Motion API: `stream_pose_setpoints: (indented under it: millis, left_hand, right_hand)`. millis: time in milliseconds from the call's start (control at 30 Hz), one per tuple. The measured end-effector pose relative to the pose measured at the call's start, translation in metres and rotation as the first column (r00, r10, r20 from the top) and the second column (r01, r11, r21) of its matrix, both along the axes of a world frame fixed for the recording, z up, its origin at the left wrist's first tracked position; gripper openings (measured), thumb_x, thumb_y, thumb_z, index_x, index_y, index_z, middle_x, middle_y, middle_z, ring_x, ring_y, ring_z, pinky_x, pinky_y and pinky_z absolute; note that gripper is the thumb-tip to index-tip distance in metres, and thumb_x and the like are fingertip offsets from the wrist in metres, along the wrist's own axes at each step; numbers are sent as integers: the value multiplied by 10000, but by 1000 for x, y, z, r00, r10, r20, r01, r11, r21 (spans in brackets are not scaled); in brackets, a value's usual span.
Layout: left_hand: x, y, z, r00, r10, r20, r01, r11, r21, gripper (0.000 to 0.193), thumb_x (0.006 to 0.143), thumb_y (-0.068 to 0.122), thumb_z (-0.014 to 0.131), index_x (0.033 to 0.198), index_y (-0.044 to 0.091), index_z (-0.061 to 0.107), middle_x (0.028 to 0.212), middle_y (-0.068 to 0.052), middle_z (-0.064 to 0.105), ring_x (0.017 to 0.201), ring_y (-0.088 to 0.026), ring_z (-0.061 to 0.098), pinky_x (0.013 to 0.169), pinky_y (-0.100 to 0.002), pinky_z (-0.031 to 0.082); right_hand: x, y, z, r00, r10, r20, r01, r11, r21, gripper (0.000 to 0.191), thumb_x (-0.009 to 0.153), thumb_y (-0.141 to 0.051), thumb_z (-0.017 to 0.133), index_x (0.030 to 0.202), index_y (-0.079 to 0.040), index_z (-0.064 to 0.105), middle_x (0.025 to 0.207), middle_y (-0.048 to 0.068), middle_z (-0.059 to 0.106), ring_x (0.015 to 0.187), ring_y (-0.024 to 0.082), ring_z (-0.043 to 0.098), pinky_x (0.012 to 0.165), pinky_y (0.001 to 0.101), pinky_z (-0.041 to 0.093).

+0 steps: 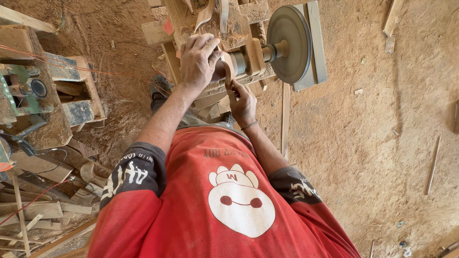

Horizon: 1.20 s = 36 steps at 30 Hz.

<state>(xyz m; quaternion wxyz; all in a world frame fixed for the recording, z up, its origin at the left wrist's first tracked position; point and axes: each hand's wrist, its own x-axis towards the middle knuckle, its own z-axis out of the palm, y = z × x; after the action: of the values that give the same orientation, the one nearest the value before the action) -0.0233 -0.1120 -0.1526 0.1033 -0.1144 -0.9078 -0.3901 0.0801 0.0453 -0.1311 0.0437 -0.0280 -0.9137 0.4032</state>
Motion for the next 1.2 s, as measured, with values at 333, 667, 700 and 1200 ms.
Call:
stream_pose_setpoints:
  millis: [333, 667, 700, 1200]
  left_hand:
    - [13, 3, -3, 998, -2, 55, 6, 998, -67, 375, 879, 370, 870, 1158, 128, 803, 1441, -149, 625, 1416, -367, 398, 1199, -517, 220]
    - [29, 13, -11, 991, 56, 120, -53, 998, -32, 525, 801, 393, 920, 1248, 161, 771, 1632, -177, 400, 1548, -396, 176, 1268, -577, 57]
    - [30, 14, -12, 990, 68, 122, -66, 998, -18, 592, 772, 395, 934, 1281, 151, 756, 1646, -187, 367, 1548, -400, 162, 1268, -580, 48]
    - [46, 30, -17, 991, 114, 73, -108, 990, -87, 837, 713, 465, 975, 1416, 151, 646, 1714, -167, 142, 1579, -392, 22, 1275, -621, -59]
  right_hand:
    - [21, 3, -5, 999, -20, 29, 20, 1000, 14, 272, 912, -55, 763, 1166, 25, 711, 937, 158, 739, 793, 233, 757, 708, 314, 605]
    - [49, 9, -20, 997, -60, 50, 60, 998, 1, 256, 897, -59, 783, 1132, 24, 723, 924, 149, 746, 769, 217, 751, 685, 296, 593]
    - [51, 10, -21, 997, -57, 56, 57, 998, 2, 266, 890, -60, 785, 1134, 26, 724, 923, 149, 747, 767, 219, 751, 686, 299, 591]
    - [73, 11, -16, 966, -93, 243, 109, 992, -57, 311, 864, -80, 778, 1154, 21, 735, 933, 147, 783, 801, 200, 783, 734, 300, 615]
